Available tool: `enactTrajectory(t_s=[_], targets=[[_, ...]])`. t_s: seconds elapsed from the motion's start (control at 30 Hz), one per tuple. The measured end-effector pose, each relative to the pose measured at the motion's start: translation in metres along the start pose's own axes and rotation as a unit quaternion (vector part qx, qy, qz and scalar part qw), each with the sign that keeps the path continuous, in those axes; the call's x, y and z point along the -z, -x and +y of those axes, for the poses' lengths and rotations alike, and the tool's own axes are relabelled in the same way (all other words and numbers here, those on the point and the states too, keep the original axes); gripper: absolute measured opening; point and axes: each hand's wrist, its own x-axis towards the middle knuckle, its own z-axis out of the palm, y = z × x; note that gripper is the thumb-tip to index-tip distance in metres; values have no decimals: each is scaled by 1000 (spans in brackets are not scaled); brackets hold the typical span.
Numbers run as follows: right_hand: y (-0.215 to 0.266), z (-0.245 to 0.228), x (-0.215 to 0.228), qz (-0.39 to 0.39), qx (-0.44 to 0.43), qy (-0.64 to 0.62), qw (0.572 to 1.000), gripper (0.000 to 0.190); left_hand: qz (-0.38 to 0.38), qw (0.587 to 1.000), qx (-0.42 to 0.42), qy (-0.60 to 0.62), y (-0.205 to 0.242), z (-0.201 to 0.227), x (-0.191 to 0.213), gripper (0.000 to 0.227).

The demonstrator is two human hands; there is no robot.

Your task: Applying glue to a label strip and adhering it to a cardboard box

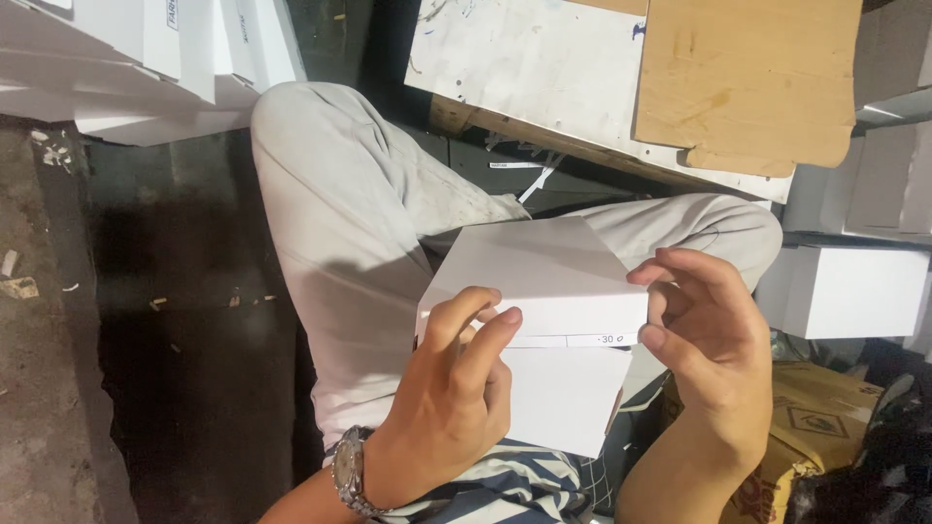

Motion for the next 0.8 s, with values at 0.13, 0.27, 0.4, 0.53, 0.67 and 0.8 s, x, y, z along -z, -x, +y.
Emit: enactTrajectory(t_s=[0.13, 0.27, 0.4, 0.53, 0.67, 0.8], targets=[[-1, -1, 0, -12, 13, 26, 1000, 54, 7, 1000, -7, -7, 1, -1, -1, 68], [0, 0, 0, -2, 3, 13, 1000, 55, -6, 1000, -3, 0, 3, -2, -3, 72], [0, 1, 0, -1, 8, -4, 1000, 57, 1, 1000, -4, -10, 1, -1, -2, 70], [-1, -1, -1, -5, 4, 15, 1000, 55, 9, 1000, 0, -18, 1, 0, 0, 70], [0, 1, 0, -6, 3, 13, 1000, 56, 16, 999, 5, -46, 1, 6, 3, 65], [0, 2, 1, -1, 7, -3, 1000, 57, 40, 995, 2, -95, 2, 12, 3, 58]])
